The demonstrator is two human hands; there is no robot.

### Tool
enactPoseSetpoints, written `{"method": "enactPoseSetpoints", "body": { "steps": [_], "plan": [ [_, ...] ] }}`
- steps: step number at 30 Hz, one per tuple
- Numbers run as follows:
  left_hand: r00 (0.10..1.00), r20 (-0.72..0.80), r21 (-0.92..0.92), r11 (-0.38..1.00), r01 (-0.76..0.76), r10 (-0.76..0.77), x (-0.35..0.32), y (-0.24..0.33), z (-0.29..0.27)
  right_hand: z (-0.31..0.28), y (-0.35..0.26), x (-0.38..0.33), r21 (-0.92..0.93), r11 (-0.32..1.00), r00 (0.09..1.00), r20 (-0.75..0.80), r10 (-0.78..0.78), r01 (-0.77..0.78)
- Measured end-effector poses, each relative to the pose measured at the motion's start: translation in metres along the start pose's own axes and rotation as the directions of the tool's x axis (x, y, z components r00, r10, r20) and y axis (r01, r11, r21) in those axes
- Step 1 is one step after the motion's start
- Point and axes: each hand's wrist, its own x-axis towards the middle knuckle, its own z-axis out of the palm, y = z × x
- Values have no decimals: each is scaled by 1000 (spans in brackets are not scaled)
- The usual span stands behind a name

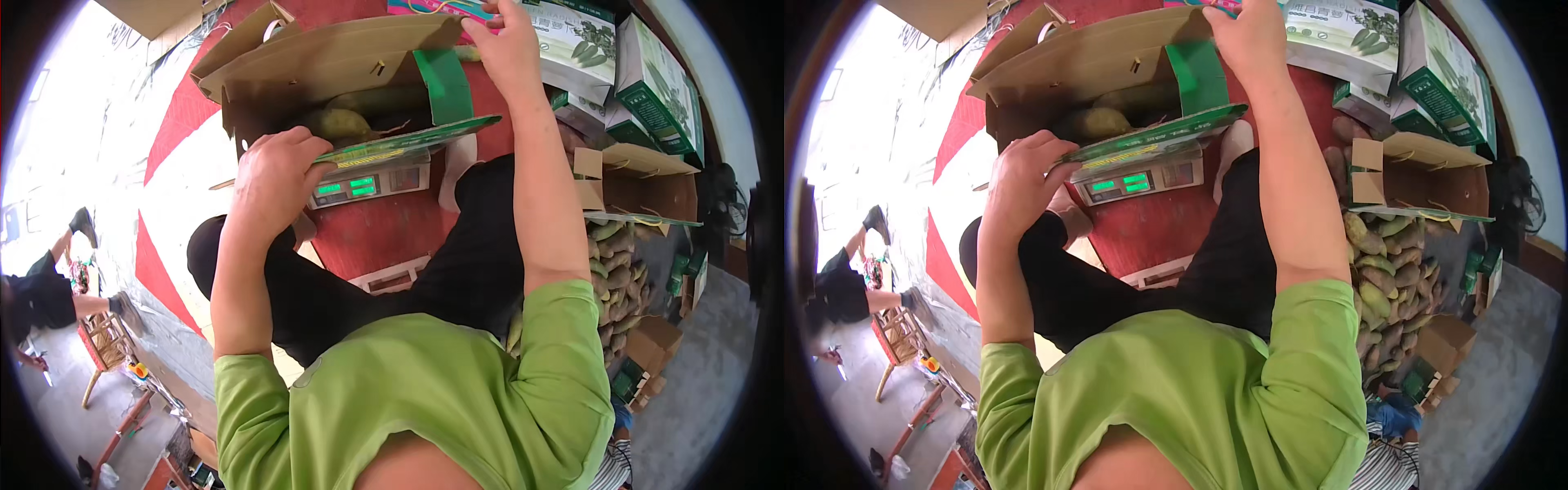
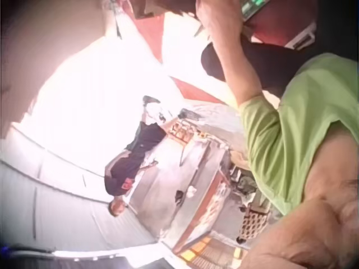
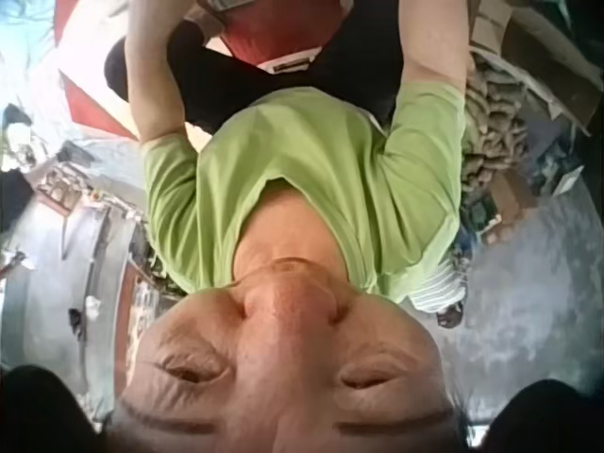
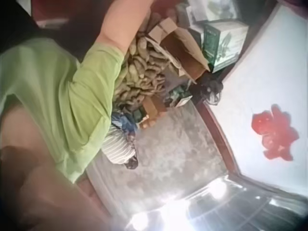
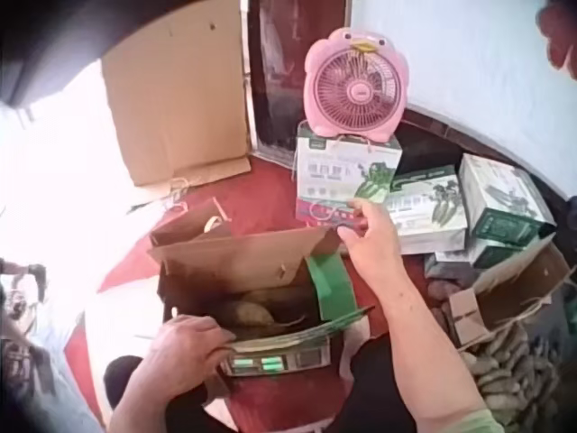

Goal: Sorting radishes and packing them into cardboard boxes while weighing them on a scale.

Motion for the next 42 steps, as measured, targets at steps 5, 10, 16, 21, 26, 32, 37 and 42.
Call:
{"method": "enactPoseSetpoints", "body": {
  "steps": [5,10,16,21,26,32,37,42],
  "plan": [
    [999,18,-31,999,-44,44,-4,2,14,4,6,-11,-199,903,924,47,-378,380],
    [987,157,-40,999,-27,33,-9,11,40,0,21,-31,-410,848,929,293,-227,336],
    [934,251,23,963,-268,254,7,36,79,-47,62,-43,-436,846,820,572,-4,308],
    [803,345,-78,867,-492,487,38,80,104,-126,101,-72,-493,822,828,559,47,286],
    [754,308,-215,814,-539,580,64,106,115,-182,69,-90,-683,721,836,461,298,119],
    [817,211,-219,840,-496,537,80,84,104,-184,43,-67,-714,640,874,467,132,285],
    [865,152,-132,877,-462,479,85,66,95,-171,24,-45,-741,579,889,454,57,341],
    [865,39,49,864,-502,500,77,30,68,-142,2,-37,-704,627,904,428,-2,334]
  ]
}}
